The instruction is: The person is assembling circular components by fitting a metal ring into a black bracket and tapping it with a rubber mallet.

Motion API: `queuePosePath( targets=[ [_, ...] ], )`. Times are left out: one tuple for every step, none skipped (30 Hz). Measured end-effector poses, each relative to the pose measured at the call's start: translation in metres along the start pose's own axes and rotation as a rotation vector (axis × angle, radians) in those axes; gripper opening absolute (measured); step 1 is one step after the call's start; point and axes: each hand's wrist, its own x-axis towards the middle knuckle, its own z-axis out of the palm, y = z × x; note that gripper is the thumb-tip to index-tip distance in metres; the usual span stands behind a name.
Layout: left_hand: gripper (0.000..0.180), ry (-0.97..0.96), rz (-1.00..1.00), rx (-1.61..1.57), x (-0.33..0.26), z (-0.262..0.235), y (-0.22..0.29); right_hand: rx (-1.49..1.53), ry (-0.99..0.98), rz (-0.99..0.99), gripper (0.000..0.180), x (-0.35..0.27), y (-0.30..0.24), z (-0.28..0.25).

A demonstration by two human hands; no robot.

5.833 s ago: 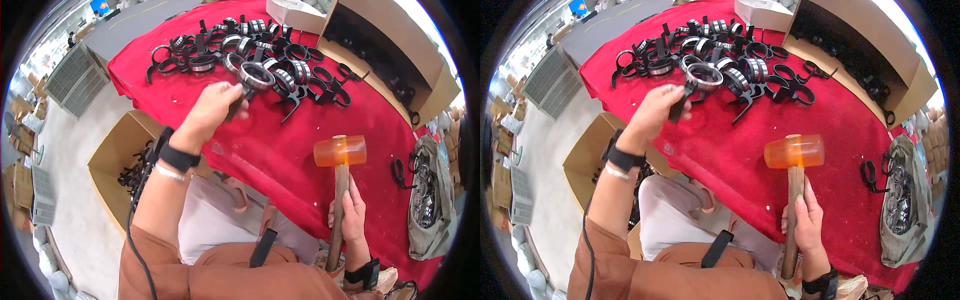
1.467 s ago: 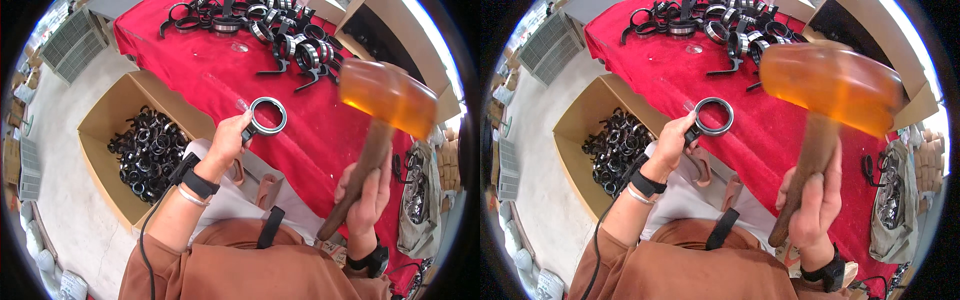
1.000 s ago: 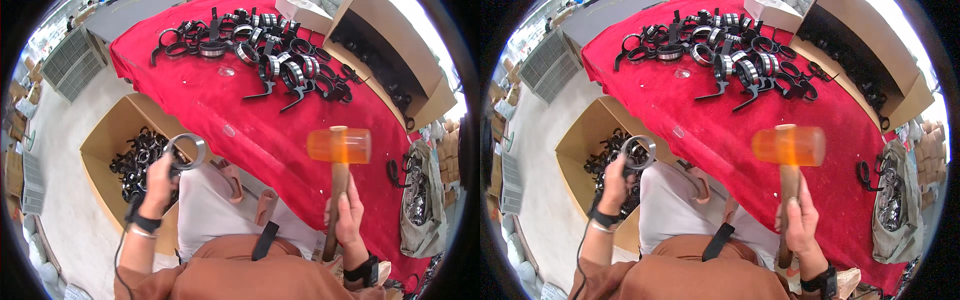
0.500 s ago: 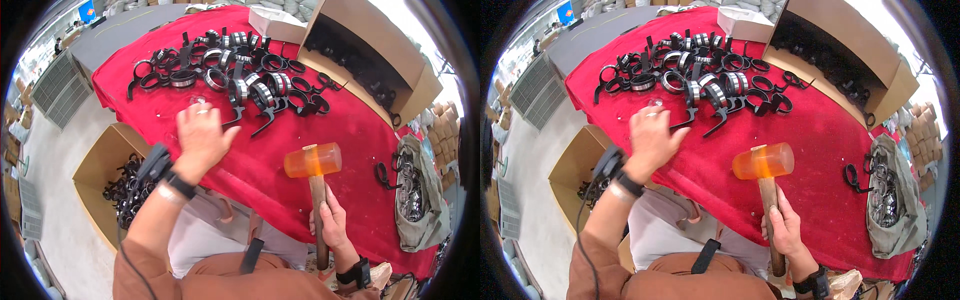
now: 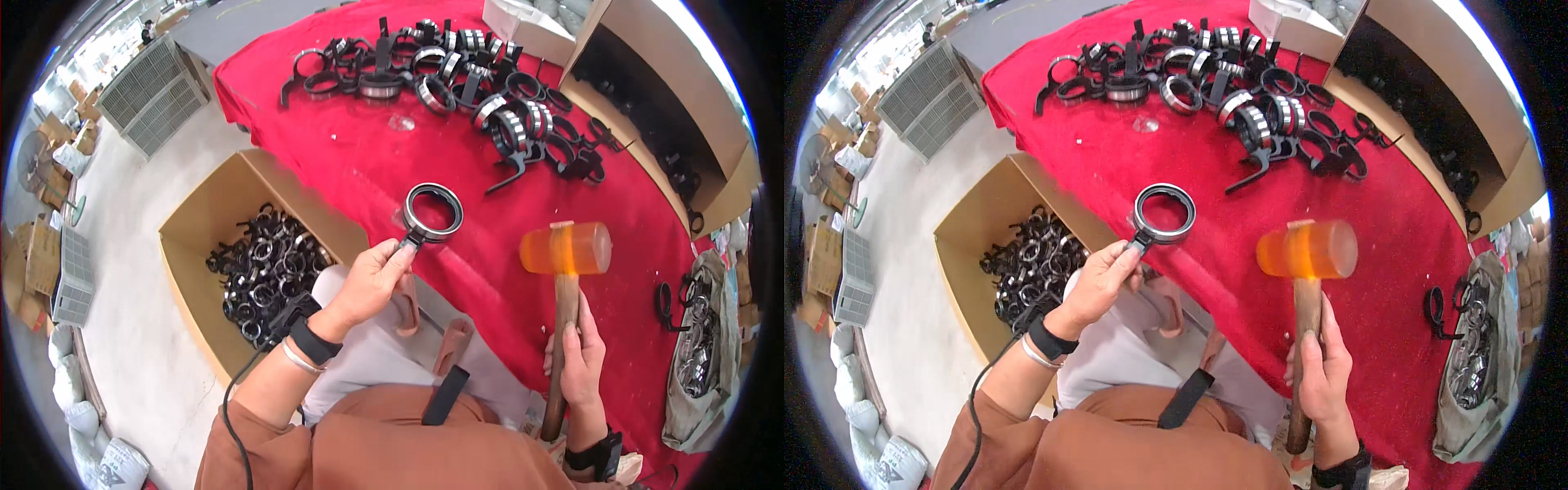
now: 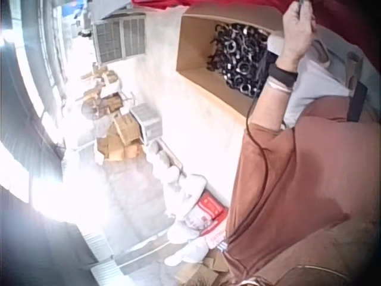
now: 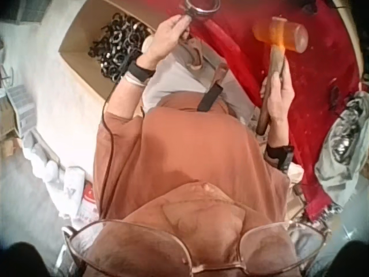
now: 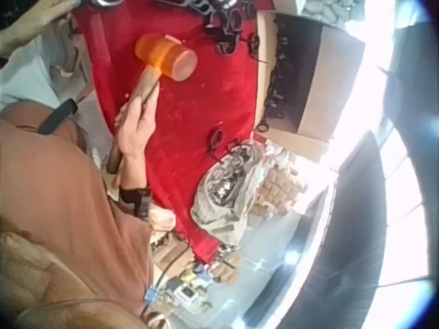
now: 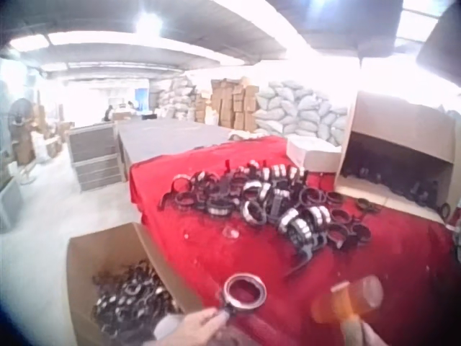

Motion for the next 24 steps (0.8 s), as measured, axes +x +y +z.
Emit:
queuePosePath(
  targets=[
    [0.027,-0.004,0.043,-0.052,0.000,-0.001,-0.008,0.005,-0.015,-0.014,0.051,0.000,-0.003,0.006],
    [0.026,-0.010,0.088,-0.105,-0.002,-0.001,-0.013,0.041,-0.059,-0.037,0.052,-0.002,-0.004,0.011],
    [0.026,-0.010,0.082,-0.112,-0.003,-0.001,-0.015,0.034,-0.059,-0.031,0.052,-0.005,-0.010,0.017],
    [0.025,-0.025,0.057,-0.093,-0.001,-0.002,-0.014,0.030,-0.077,-0.071,0.052,-0.006,-0.019,0.025],
    [0.025,-0.042,0.033,-0.073,0.002,-0.004,-0.013,0.027,-0.094,-0.113,0.053,-0.005,-0.026,0.031],
    [0.023,-0.085,-0.017,-0.063,0.005,-0.005,-0.008,0.004,-0.070,-0.238,0.053,-0.003,-0.029,0.035],
    [0.023,-0.085,-0.020,-0.070,0.005,-0.005,-0.010,0.029,-0.035,-0.298,0.053,-0.003,-0.037,0.039],
    [0.023,-0.109,-0.005,-0.101,0.006,-0.004,-0.014,0.077,-0.017,-0.412,0.054,-0.002,-0.038,0.043],
    [0.024,-0.133,0.010,-0.131,0.006,-0.004,-0.017,0.126,0.001,-0.527,0.054,-0.001,-0.038,0.046],
    [0.024,-0.134,0.007,-0.143,0.004,-0.004,-0.017,0.185,-0.016,-0.572,0.055,-0.003,-0.040,0.050],
    [0.024,-0.131,0.020,-0.141,0.005,0.000,-0.016,0.172,-0.007,-0.569,0.055,-0.002,-0.031,0.049],
    [0.024,-0.128,0.033,-0.139,0.005,0.003,-0.016,-0.390,-0.041,-0.674,0.055,0.002,-0.017,0.048],
    [0.024,-0.126,0.035,-0.145,0.006,0.002,-0.017,-0.949,-0.087,-0.752,0.054,0.006,-0.010,0.049],
    [0.025,-0.131,0.013,-0.125,0.006,0.001,-0.018,-0.954,-0.090,-0.755,0.054,0.006,-0.015,0.048],
    [0.027,-0.135,-0.009,-0.104,0.007,0.001,-0.019,-0.824,-0.131,-0.530,0.054,0.005,-0.026,0.046],
    [0.027,-0.138,-0.010,-0.111,0.007,0.000,-0.020,-0.691,-0.164,-0.299,0.053,0.001,-0.038,0.045],
    [0.030,-0.134,-0.002,-0.062,0.009,-0.001,-0.021,-0.553,-0.192,-0.072,0.052,-0.002,-0.044,0.044],
    [0.033,-0.130,0.008,-0.012,0.009,-0.002,-0.020,-0.569,-0.186,-0.234,0.053,-0.004,-0.041,0.042],
    [0.033,-0.129,0.022,-0.013,0.017,-0.001,-0.014,-0.573,-0.182,-0.247,0.053,0.003,-0.047,0.042],
    [0.036,-0.069,-0.040,-0.019,0.012,0.002,-0.006,-0.497,-0.102,-0.318,0.053,0.003,-0.058,0.044],
    [0.039,-0.007,-0.102,-0.024,0.008,0.006,-0.002,-0.419,-0.023,-0.388,0.052,0.003,-0.069,0.045],
    [0.042,0.057,-0.086,0.042,0.009,0.007,-0.002,-0.317,0.024,-0.477,0.051,0.010,-0.080,0.049],
    [0.042,0.061,-0.085,0.040,0.011,0.008,-0.003,-0.213,0.070,-0.565,0.051,0.018,-0.090,0.053],
    [0.041,0.085,-0.060,0.013,0.012,0.008,-0.003,-0.213,0.064,-0.566,0.051,0.028,-0.094,0.061]
  ],
)
